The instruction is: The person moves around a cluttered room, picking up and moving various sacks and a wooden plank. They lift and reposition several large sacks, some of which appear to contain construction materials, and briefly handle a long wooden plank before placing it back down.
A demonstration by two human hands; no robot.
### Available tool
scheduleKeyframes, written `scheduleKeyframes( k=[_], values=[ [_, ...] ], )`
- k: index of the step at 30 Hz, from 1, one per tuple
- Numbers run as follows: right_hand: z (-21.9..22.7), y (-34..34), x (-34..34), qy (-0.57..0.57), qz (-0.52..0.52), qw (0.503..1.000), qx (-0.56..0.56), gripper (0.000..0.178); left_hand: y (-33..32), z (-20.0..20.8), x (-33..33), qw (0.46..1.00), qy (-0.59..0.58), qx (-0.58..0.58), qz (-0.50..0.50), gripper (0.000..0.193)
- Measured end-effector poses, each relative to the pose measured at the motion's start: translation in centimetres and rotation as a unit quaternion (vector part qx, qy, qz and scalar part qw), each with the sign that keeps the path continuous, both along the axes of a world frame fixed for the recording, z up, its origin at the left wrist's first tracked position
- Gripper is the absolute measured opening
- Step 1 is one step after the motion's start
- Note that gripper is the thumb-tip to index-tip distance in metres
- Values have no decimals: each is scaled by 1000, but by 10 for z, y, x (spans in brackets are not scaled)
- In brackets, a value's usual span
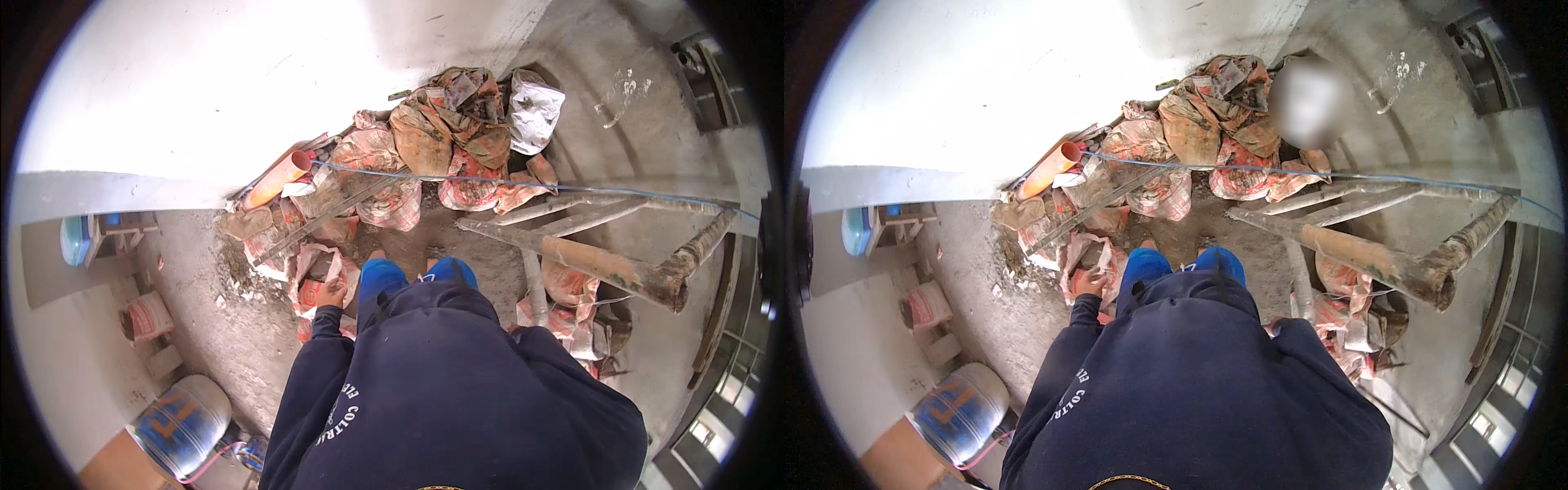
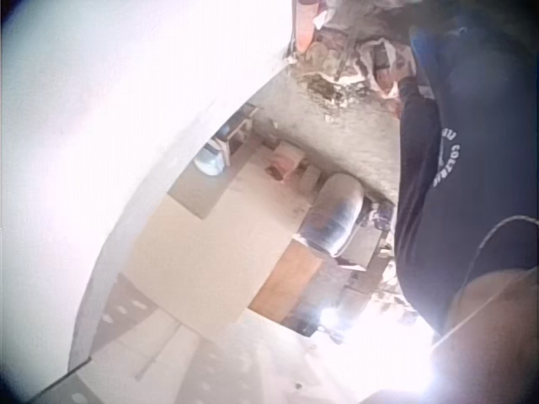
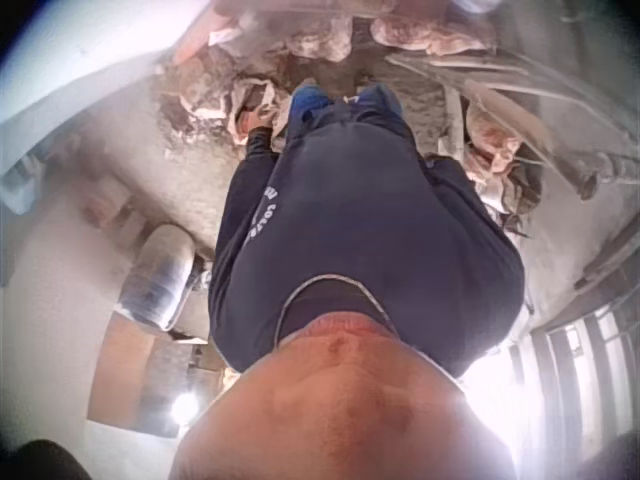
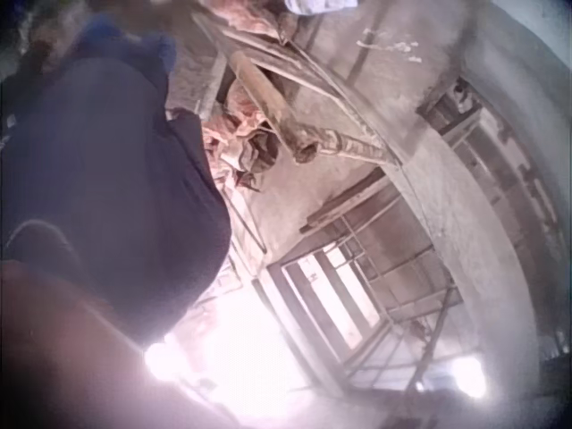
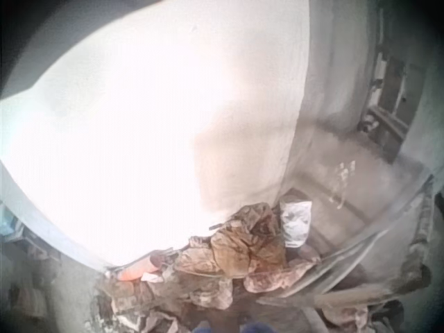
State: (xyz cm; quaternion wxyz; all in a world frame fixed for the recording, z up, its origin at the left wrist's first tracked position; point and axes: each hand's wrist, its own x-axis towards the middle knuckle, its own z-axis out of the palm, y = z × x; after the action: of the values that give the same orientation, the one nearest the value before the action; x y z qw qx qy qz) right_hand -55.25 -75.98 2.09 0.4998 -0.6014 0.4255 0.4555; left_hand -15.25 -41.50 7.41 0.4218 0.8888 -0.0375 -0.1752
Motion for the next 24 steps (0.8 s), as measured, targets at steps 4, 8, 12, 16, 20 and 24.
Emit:
scheduleKeyframes(
  k=[4,8,12,16,20,24],
  values=[
    [25,45,49,85,-166,982,33,60,42,-53,85,896,118,235,-357,43],
    [66,56,171,-5,-467,876,121,62,65,-98,153,905,295,102,-287,27],
    [166,26,217,-285,-578,761,69,56,5,-101,224,909,409,-33,-68,39],
    [221,15,243,-370,-581,725,22,49,-136,-27,291,914,-104,141,-366,52],
    [203,5,267,-258,-550,789,-91,40,-294,131,321,836,-345,-82,-419,41],
    [120,-39,284,-187,-537,809,-148,36,-391,308,360,697,-612,-51,-370,32]
  ],
)
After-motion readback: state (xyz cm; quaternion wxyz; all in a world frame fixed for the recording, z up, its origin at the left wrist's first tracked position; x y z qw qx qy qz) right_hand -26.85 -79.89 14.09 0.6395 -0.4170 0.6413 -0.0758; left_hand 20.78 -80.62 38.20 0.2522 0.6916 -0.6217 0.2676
